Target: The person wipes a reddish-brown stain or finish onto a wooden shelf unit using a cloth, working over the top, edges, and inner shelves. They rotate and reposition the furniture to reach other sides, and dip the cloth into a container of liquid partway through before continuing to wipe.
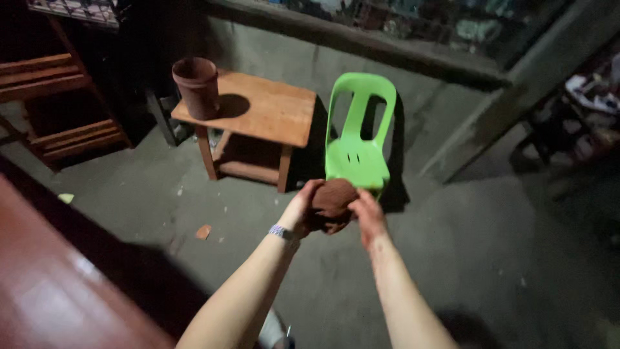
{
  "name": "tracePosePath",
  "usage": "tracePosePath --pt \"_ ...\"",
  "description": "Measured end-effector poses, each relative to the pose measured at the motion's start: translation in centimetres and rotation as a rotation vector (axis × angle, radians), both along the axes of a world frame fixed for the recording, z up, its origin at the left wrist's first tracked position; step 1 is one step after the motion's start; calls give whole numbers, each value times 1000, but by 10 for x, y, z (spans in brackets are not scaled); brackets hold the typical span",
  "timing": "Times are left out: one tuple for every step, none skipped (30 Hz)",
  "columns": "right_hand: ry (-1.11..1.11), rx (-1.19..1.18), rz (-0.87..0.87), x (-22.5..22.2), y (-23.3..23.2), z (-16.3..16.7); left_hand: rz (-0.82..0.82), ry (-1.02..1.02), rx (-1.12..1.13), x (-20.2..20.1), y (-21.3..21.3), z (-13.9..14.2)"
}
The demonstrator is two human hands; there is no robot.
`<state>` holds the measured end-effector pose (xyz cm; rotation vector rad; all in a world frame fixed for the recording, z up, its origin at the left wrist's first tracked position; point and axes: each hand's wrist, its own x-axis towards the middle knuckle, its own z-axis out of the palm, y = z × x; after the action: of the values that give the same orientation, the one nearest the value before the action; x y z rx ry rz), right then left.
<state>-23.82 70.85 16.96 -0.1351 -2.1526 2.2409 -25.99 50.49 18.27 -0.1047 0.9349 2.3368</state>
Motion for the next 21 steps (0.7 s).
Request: tracePosePath --pt "-17 57 22 -16 -6 -2 63 -23 28 -22 -3 1" --pt "-23 111 46 -43 -15 4 128 -34 54 -41 -8 1" --pt "-89 115 59 -72 -22 13 194 -56 79 -61 -14 2" --pt "-181 117 69 -84 -28 16 194 -90 40 -76 -20 1" --pt "-283 126 81 -89 -32 18 194 -136 8 -85 -24 -2" --pt "-330 107 68 -100 -39 23 197 -171 -23 -98 -30 -3" --pt "-369 86 58 -117 -47 30 252 -161 34 -112 -33 -2" --pt "-412 63 49 -131 -57 35 307 -154 89 -123 -37 -3" --pt "-446 43 95 -141 -69 35 358 -153 136 -129 -43 -6" --pt "-473 20 136 -153 -80 36 370 -207 113 -135 -50 -9" --pt "-487 0 177 -173 -91 39 381 -249 95 -147 -58 -8" --pt "-447 24 211 -195 -105 40 391 -290 80 -162 -67 -6" --pt "-420 54 245 -213 -119 35 415 -176 54 -177 -76 -6" --pt "-410 85 281 -221 -131 27 439 -80 25 -186 -89 -6" --pt "-435 76 316 -229 -139 18 463 11 -9 -190 -100 -8" --pt "-449 66 357 -246 -149 13 512 -20 -18 -197 -108 -9" --pt "-447 52 405 -268 -162 9 568 -35 -32 -209 -121 -7" --pt "-446 47 461 -291 -175 6 626 -43 -51 -225 -136 -4" --pt "-443 41 515 -312 -188 3 672 -19 -68 -241 -152 0" --pt "-449 43 566 -330 -197 0 716 -4 -77 -255 -163 2" --pt "-449 30 597 -352 -204 -2 766 4 -77 -269 -169 4"
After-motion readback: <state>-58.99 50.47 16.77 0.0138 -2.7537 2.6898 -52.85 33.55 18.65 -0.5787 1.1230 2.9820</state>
